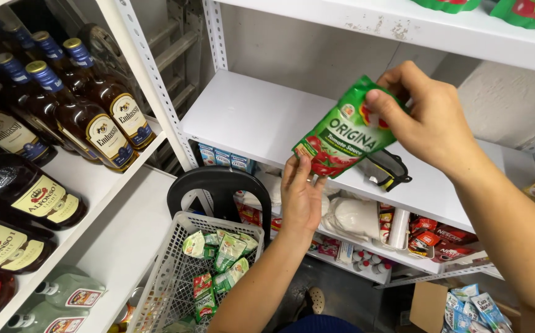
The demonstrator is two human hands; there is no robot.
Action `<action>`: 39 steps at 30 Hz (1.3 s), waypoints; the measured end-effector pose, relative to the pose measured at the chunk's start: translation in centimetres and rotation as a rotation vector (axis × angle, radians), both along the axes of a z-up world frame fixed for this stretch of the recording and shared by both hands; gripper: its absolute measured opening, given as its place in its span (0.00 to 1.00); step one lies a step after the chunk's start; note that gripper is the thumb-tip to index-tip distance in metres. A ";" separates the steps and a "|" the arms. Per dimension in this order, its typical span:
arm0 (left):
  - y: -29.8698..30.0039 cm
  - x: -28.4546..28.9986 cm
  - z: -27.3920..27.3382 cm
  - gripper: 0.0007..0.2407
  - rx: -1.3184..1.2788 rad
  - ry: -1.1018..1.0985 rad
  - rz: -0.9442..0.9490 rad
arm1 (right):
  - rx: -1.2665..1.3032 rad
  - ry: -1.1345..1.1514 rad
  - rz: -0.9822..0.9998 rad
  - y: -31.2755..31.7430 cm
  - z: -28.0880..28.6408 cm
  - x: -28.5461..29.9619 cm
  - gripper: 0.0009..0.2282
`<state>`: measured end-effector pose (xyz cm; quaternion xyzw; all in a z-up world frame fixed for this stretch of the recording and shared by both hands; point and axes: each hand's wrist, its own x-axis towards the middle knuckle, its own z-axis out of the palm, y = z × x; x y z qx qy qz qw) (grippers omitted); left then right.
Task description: Cleaning tomato sauce pouches with a cloth and placing them onto a grocery shelf.
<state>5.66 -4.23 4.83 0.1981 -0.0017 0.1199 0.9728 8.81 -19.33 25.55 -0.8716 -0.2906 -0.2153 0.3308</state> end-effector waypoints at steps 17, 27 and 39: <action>1.4 0.3 -3.4 0.07 -0.035 0.166 0.091 | -0.208 -0.087 -0.100 0.8 -2.2 0.6 0.12; 1.0 0.7 -3.6 0.10 0.080 0.119 0.276 | -0.239 -0.183 -0.050 1.5 -3.8 2.5 0.13; 0.6 0.0 -2.4 0.10 0.052 0.133 0.315 | -0.206 0.070 -0.080 3.4 -0.1 1.3 0.13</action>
